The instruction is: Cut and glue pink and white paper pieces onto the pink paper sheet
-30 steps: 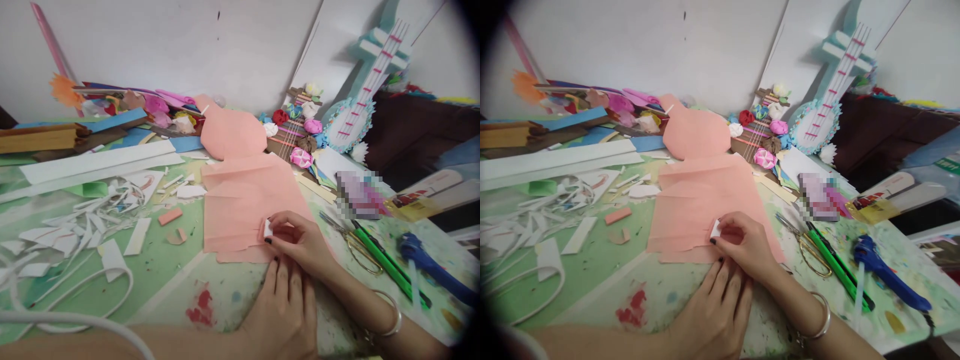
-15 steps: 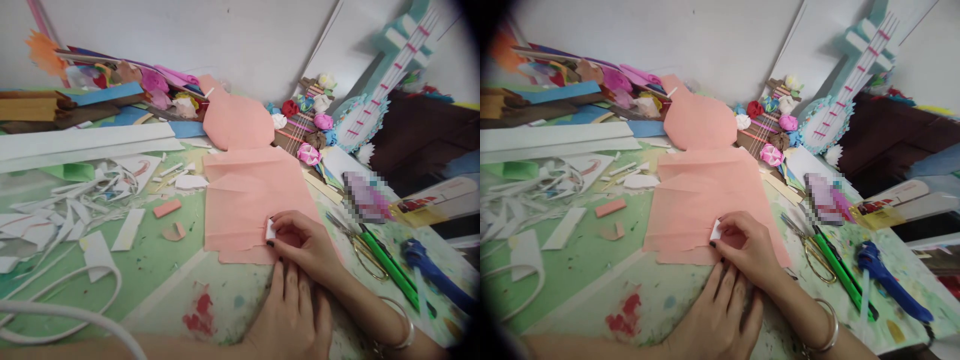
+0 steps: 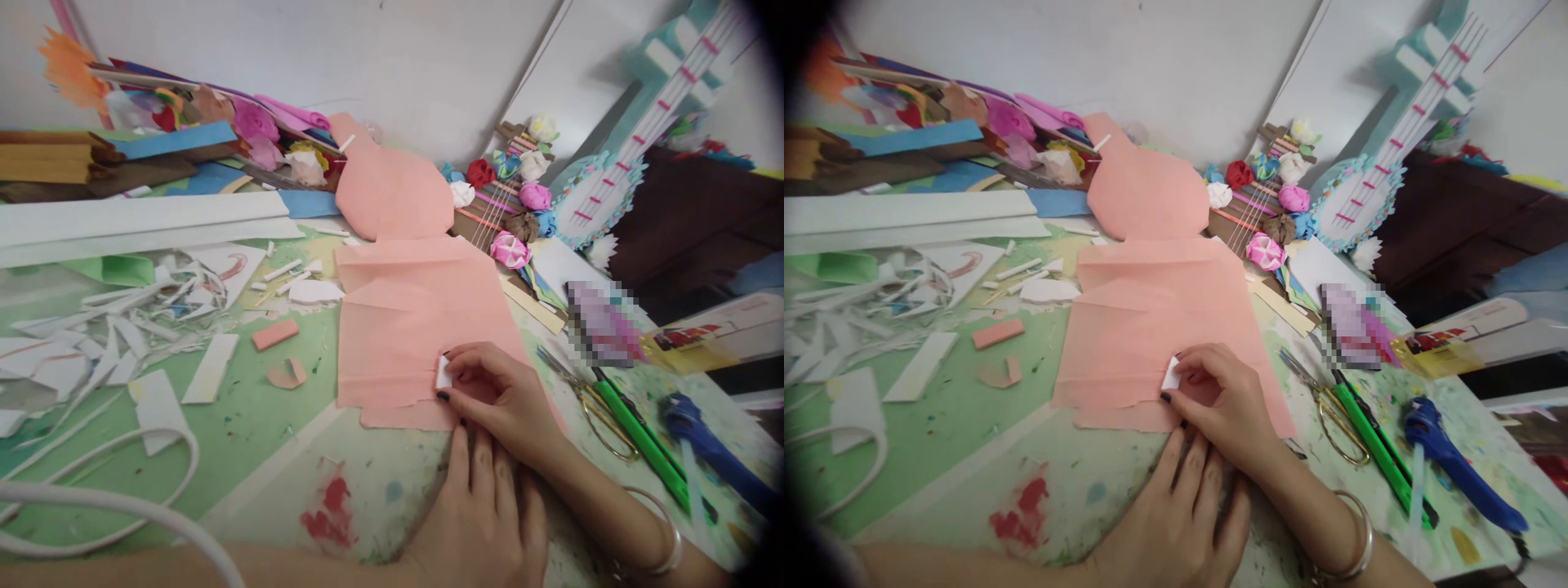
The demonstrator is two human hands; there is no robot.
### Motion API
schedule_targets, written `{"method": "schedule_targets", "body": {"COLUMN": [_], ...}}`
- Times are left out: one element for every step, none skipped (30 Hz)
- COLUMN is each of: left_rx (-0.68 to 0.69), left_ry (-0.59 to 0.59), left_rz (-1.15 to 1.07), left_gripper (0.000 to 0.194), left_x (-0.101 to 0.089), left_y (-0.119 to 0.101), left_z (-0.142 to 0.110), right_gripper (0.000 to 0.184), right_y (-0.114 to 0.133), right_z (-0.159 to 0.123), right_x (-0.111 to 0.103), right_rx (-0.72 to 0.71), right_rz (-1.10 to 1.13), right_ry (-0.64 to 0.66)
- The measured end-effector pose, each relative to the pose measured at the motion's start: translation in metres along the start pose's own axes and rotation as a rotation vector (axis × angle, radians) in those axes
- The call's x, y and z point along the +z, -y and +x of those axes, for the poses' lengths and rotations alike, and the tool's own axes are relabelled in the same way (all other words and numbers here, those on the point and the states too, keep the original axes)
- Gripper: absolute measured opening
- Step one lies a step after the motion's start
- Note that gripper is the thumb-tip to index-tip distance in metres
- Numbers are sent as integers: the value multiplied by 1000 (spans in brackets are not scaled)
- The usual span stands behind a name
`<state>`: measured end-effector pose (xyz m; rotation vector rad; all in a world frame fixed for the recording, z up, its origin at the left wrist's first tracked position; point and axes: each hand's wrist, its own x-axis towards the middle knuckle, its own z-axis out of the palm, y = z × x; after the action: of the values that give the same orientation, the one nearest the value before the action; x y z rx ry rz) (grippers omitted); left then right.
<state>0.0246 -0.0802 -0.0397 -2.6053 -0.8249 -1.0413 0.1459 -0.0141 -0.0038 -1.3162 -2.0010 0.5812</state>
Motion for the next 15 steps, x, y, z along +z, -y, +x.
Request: {"method": "schedule_targets", "body": {"left_rx": [3, 5, 4, 3, 2, 2, 7, 16, 27, 35, 36, 37, 35, 34, 35], "left_ry": [3, 6, 8, 9, 10, 13, 17, 25, 38, 53, 66, 76, 80, 82, 78], "left_rz": [1, 2, 4, 5, 5, 4, 3, 1, 0, -1, 0, -1, -3, -6, -9], "left_gripper": [34, 34, 34, 34, 34, 35, 35, 36, 36, 37, 38, 40, 41, 42, 43], "left_x": [0, 0, 0, 0, 0, 1, 1, 1, 2, 2, 2, 2, 2, 2, 2], "left_y": [0, 0, 0, 0, 0, 0, -1, -1, -1, -1, -1, -2, -2, -2, -2], "left_z": [0, 0, 0, -1, -1, -1, -1, -2, -2, -2, -3, -3, -3, -3, -3], "right_gripper": [13, 13, 13, 14, 14, 14, 14, 14, 14, 14, 14, 14, 14, 14, 14], "right_y": [0, 0, 0, 0, 0, 0, 1, 1, 1, 2, 2, 2, 2, 2, 2], "right_z": [0, 1, 1, 1, 1, 1, 1, 1, 1, 0, 0, 0, -1, -1, -1], "right_x": [0, 0, 0, 0, 0, 0, 0, 0, 0, -1, -1, -1, -1, -1, -1], "right_rx": [-2, -4, -4, -6, -5, -4, -2, 2, 5, 8, 12, 13, 16, 18, 20], "right_rz": [-2, -2, -2, -3, -6, -10, -15, -19, -22, -22, -20, -20, -21, -23, -27], "right_ry": [2, 2, 5, 6, 6, 6, 6, 6, 6, 6, 8, 10, 11, 12, 14]}}
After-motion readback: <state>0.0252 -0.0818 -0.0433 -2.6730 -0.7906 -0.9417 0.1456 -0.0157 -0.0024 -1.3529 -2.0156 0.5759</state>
